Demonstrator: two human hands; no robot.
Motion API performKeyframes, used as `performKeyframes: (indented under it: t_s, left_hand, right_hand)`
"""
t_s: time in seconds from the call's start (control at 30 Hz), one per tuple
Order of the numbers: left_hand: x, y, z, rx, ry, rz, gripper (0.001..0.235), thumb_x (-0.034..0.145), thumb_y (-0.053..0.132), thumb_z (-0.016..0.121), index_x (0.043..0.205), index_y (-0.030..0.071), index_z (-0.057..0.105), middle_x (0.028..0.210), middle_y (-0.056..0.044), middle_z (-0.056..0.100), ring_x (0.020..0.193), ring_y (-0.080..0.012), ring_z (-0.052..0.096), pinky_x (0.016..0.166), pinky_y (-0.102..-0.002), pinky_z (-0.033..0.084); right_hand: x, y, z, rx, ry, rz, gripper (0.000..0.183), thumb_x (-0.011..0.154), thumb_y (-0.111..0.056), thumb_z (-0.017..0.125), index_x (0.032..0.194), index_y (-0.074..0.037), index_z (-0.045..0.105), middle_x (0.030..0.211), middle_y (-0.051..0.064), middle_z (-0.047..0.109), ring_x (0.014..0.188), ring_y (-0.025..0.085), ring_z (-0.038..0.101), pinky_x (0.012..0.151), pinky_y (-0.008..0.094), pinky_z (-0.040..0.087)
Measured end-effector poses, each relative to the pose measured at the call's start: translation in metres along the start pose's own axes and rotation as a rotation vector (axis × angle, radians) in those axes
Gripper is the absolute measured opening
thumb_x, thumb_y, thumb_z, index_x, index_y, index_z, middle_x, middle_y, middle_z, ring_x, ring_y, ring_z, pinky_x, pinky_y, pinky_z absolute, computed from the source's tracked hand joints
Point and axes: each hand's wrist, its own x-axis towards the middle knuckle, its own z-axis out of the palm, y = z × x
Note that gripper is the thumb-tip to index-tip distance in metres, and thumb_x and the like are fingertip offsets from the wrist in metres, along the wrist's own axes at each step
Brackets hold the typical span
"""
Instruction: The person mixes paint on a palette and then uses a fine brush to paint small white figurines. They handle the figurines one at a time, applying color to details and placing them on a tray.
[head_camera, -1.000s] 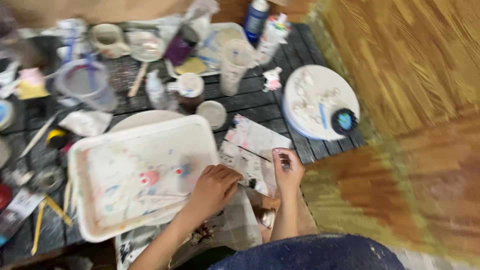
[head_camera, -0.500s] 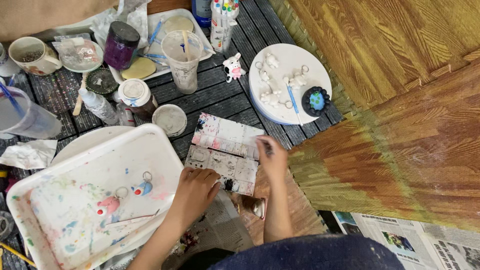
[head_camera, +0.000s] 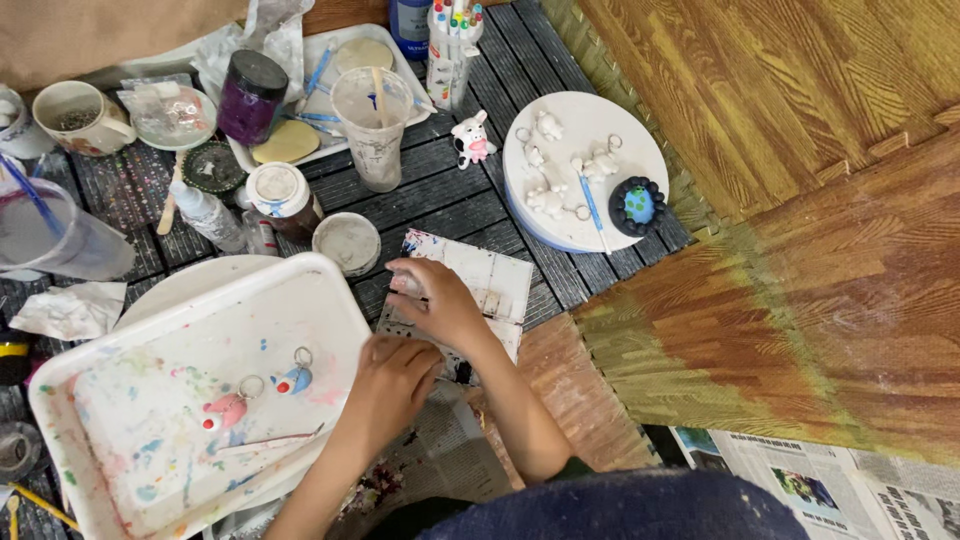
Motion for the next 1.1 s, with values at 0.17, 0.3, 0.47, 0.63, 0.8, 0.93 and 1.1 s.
performKeyframes:
  t_s: [0.17, 0.3, 0.47, 0.63, 0.8, 0.93, 1.1]
  left_hand:
    - [-0.008, 0.005, -0.025, 0.012, 0.047, -0.029, 0.019, 0.085, 0.013, 0.072, 0.104, 0.014, 0.075, 0.105, 0.0, 0.073, 0.106, -0.0205, 0.065, 0.105, -0.051, 0.032]
    - [-0.014, 0.006, -0.037, -0.004, 0.016, -0.07, 0.016, 0.085, 0.015, 0.073, 0.101, 0.012, 0.075, 0.104, 0.001, 0.074, 0.105, -0.0177, 0.066, 0.106, -0.051, 0.032]
    - [-0.017, 0.008, -0.04, -0.027, 0.05, -0.063, 0.014, 0.084, 0.017, 0.075, 0.097, 0.012, 0.075, 0.105, 0.0, 0.074, 0.102, -0.0174, 0.068, 0.106, -0.051, 0.032]
    - [-0.031, 0.006, -0.062, -0.009, 0.068, -0.081, 0.02, 0.083, 0.014, 0.074, 0.103, 0.012, 0.076, 0.102, 0.0, 0.075, 0.098, -0.0178, 0.068, 0.104, -0.048, 0.036]
    - [-0.048, -0.002, -0.093, 0.039, 0.177, -0.146, 0.013, 0.085, 0.014, 0.073, 0.098, 0.013, 0.075, 0.1, 0.001, 0.075, 0.097, -0.0172, 0.069, 0.104, -0.046, 0.039]
    - [-0.059, -0.007, -0.108, 0.035, 0.206, -0.188, 0.013, 0.085, 0.014, 0.073, 0.098, 0.013, 0.076, 0.099, -0.001, 0.075, 0.098, -0.0187, 0.07, 0.101, -0.044, 0.04]
    - [-0.059, -0.007, -0.108, 0.029, 0.224, -0.177, 0.012, 0.086, 0.014, 0.073, 0.098, 0.013, 0.075, 0.099, -0.001, 0.075, 0.098, -0.0186, 0.07, 0.1, -0.042, 0.041]
  right_hand:
    - [-0.013, 0.002, -0.004, 0.135, 0.223, 0.194, 0.05, 0.094, -0.017, 0.071, 0.14, -0.013, 0.053, 0.112, 0.008, 0.075, 0.099, 0.021, 0.072, 0.083, 0.035, 0.057]
    - [-0.018, 0.005, -0.011, 0.174, 0.203, 0.308, 0.046, 0.094, -0.012, 0.07, 0.137, -0.013, 0.054, 0.114, 0.006, 0.073, 0.095, 0.013, 0.068, 0.073, 0.031, 0.058]
    - [-0.022, -0.004, -0.009, 0.155, 0.231, 0.124, 0.04, 0.096, -0.007, 0.071, 0.133, -0.007, 0.058, 0.111, 0.007, 0.075, 0.092, 0.013, 0.069, 0.084, 0.028, 0.055]
    - [-0.019, -0.033, 0.005, 0.363, 0.174, -0.053, 0.028, 0.102, -0.008, 0.067, 0.129, -0.006, 0.061, 0.114, 0.007, 0.074, 0.102, 0.014, 0.071, 0.09, 0.029, 0.057]
    - [-0.011, -0.071, 0.021, 0.262, 0.142, -0.081, 0.027, 0.096, -0.007, 0.072, 0.122, -0.004, 0.066, 0.106, 0.009, 0.073, 0.093, 0.015, 0.071, 0.086, 0.029, 0.057]
    - [-0.007, -0.087, 0.031, 0.286, 0.129, -0.098, 0.025, 0.095, -0.009, 0.073, 0.118, -0.003, 0.067, 0.105, 0.008, 0.074, 0.093, 0.015, 0.072, 0.087, 0.029, 0.057]
    - [-0.008, -0.087, 0.035, 0.271, 0.104, -0.113, 0.024, 0.096, -0.009, 0.071, 0.118, -0.004, 0.066, 0.103, 0.007, 0.073, 0.09, 0.015, 0.071, 0.084, 0.029, 0.057]
